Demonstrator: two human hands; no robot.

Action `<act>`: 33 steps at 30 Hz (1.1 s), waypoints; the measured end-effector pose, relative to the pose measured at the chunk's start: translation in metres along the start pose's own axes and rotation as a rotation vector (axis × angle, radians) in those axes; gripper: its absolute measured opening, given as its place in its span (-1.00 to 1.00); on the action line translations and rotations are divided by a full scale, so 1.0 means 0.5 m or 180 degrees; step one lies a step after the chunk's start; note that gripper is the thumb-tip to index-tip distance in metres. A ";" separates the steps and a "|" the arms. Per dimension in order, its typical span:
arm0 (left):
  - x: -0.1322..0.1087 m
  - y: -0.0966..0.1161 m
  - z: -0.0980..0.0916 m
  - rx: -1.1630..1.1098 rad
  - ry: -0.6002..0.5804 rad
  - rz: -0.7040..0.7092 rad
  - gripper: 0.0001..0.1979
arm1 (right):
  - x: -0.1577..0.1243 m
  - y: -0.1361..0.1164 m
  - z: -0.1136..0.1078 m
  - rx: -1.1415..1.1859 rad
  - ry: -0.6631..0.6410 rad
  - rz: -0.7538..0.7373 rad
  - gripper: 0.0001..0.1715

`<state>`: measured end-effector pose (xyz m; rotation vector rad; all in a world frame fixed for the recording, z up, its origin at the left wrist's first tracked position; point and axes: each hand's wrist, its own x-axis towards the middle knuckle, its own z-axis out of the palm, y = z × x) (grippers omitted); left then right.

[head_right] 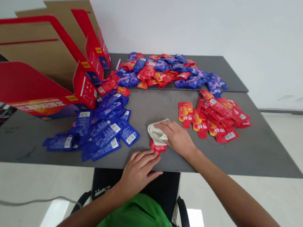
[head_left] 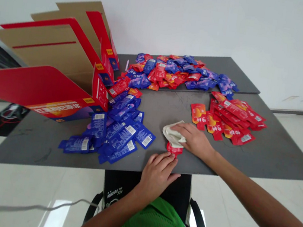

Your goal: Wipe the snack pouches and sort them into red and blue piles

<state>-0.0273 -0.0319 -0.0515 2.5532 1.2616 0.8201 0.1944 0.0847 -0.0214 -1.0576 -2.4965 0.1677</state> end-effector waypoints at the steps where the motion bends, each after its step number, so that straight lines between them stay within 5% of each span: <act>1: 0.000 0.000 0.001 -0.0015 0.0046 0.0003 -0.60 | 0.020 0.025 -0.001 -0.0090 0.0032 0.0090 -0.47; 6: -0.001 0.001 0.005 -0.0069 0.0159 -0.0037 -0.61 | 0.075 0.081 -0.035 -0.0394 0.0379 0.0362 -0.53; 9: 0.000 0.001 0.004 -0.0075 0.0148 -0.0012 -0.60 | 0.038 0.029 -0.056 -0.0204 0.0610 0.0266 -0.44; 15: 0.004 0.000 -0.004 -0.0006 -0.0105 -0.0082 -0.68 | -0.050 -0.069 -0.036 0.0205 -0.0177 -0.0345 -0.43; 20: 0.002 0.000 0.000 -0.0095 0.0067 -0.0027 -0.60 | 0.008 0.003 -0.002 0.0119 0.0039 -0.0021 -0.47; 25: 0.003 0.001 0.000 -0.0137 0.0190 -0.0016 -0.60 | 0.069 0.058 -0.031 -0.0224 0.0471 0.0329 -0.51; 29: 0.029 0.004 -0.025 -0.0286 0.0108 -0.0044 -0.67 | 0.001 0.008 -0.073 -0.0115 0.1296 0.0512 -0.46; 33: 0.075 0.007 -0.040 -0.0085 0.0111 -0.0309 -0.74 | -0.120 -0.065 -0.088 -0.0053 0.1527 0.0884 -0.47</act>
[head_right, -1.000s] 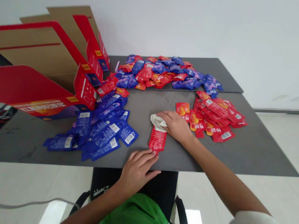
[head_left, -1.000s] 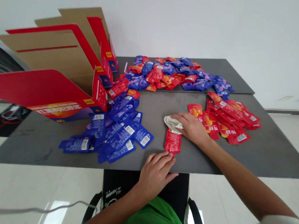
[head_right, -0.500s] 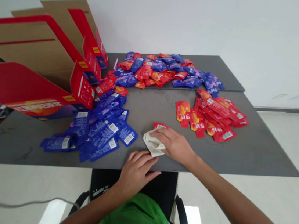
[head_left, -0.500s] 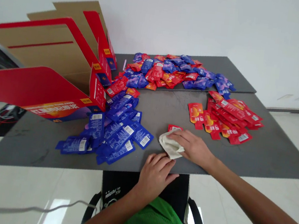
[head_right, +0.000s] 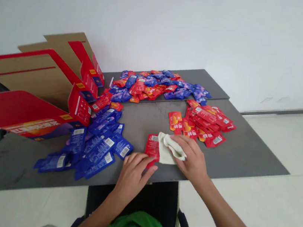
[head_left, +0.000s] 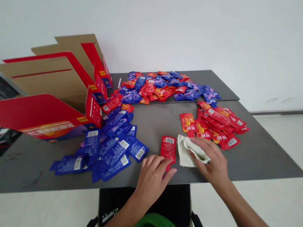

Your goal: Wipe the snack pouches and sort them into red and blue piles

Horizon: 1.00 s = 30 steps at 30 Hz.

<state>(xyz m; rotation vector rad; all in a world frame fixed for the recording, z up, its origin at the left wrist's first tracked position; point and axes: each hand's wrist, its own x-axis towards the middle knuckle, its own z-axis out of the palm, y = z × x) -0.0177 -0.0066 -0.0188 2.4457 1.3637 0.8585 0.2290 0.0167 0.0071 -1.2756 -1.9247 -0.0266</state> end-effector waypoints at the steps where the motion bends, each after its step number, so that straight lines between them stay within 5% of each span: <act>1: 0.012 0.001 0.003 0.0137 0.0054 -0.0100 -0.70 | -0.027 -0.006 -0.011 0.0001 0.0016 0.0110 -0.49; 7: 0.072 0.006 0.044 0.0919 0.0040 -0.0484 -0.39 | -0.130 -0.003 -0.013 0.0231 0.0385 0.0777 -0.66; 14: 0.137 0.039 0.061 0.1351 -0.0384 -0.0694 -0.12 | -0.152 0.014 0.014 0.0374 0.0677 0.1597 -0.57; 18: 0.183 0.072 0.058 0.1642 -0.1230 -0.0852 -0.20 | -0.150 0.014 0.014 0.0407 0.0642 0.1711 -0.50; 21: 0.206 0.093 0.036 0.1502 -0.1678 -0.0998 -0.46 | -0.150 0.014 0.012 0.0403 0.0622 0.1709 -0.46; 24: 0.204 0.103 0.004 0.1257 -0.1724 -0.1084 -0.78 | -0.151 0.017 0.013 0.0431 0.0622 0.1715 -0.46; 30: 0.157 0.076 -0.044 0.0722 -0.1707 -0.1137 -0.68 | -0.154 0.023 0.025 0.0557 0.0698 0.1646 -0.48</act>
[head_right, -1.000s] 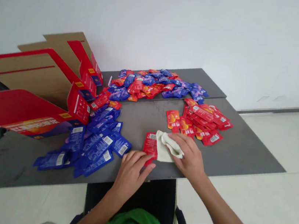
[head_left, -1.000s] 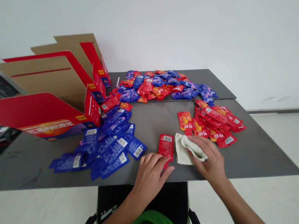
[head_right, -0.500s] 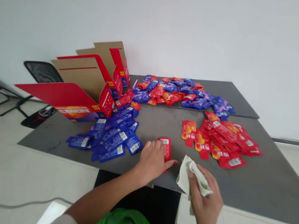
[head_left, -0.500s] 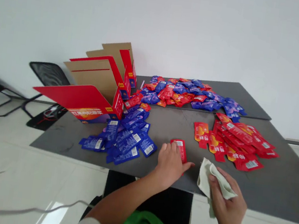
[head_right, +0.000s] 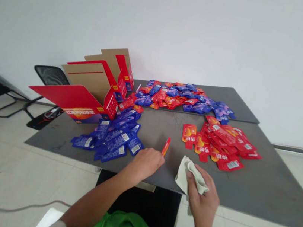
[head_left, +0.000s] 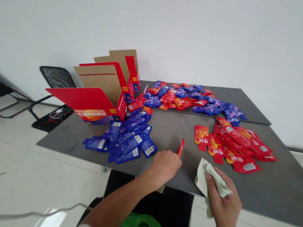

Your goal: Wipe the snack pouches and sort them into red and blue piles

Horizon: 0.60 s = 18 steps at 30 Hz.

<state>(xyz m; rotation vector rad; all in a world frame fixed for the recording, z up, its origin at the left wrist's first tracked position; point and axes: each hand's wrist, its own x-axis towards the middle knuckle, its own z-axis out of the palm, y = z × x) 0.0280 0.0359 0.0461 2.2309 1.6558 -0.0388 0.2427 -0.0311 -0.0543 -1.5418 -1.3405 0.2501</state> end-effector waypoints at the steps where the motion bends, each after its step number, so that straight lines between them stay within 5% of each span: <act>1: -0.002 -0.011 0.002 -0.0122 -0.0021 0.0051 -0.66 | 0.000 0.000 0.001 0.0030 -0.0004 -0.0034 -0.49; 9: 0.033 -0.032 -0.027 -0.1187 0.0147 0.0428 -0.50 | 0.005 0.000 -0.007 0.0149 -0.0266 -0.0318 -0.62; 14: 0.122 0.047 -0.078 -0.2324 0.0527 0.0658 -0.56 | 0.003 0.002 -0.010 0.0210 -0.0337 -0.0419 -0.65; 18: 0.222 0.147 -0.095 -0.3862 0.0078 0.0603 -0.65 | 0.002 0.002 -0.006 0.0266 -0.0295 -0.0507 -0.68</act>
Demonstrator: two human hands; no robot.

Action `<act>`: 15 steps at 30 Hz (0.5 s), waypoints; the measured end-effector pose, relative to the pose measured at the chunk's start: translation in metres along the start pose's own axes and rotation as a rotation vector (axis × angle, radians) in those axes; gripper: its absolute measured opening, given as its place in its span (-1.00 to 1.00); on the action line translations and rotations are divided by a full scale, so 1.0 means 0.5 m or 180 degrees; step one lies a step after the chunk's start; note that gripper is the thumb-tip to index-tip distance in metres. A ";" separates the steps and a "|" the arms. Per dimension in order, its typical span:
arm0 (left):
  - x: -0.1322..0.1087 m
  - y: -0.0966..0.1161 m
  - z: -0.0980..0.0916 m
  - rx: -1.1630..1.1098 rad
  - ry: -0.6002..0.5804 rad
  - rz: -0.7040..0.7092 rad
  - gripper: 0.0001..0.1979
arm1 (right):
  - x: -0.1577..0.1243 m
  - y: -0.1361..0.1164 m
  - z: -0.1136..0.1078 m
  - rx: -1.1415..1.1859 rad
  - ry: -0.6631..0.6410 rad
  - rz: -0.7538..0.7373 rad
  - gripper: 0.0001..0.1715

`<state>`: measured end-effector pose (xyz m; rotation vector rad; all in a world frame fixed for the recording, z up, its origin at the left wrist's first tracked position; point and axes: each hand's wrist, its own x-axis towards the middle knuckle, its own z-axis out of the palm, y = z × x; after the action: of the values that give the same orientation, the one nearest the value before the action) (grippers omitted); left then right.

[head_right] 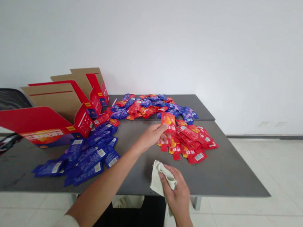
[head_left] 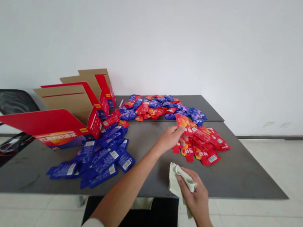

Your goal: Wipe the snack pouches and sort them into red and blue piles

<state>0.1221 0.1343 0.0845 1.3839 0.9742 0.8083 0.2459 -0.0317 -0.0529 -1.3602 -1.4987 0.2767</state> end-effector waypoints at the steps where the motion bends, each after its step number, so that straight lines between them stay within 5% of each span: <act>1: 0.027 0.005 0.022 -0.0252 -0.0070 -0.0130 -0.65 | 0.000 0.000 0.001 0.0000 0.0009 -0.0015 -0.68; 7: 0.159 0.006 0.127 -0.0468 -0.0282 -0.0483 -0.67 | 0.000 0.002 0.002 -0.0020 0.0016 -0.0125 -0.67; 15: 0.280 0.010 0.192 -0.0516 -0.0413 -0.0783 -0.63 | -0.001 -0.001 0.004 -0.0004 0.0150 -0.0281 -0.70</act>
<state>0.2669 0.2223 0.0725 1.1368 0.9350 0.5921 0.2443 -0.0312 -0.0536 -1.2892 -1.5154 0.1864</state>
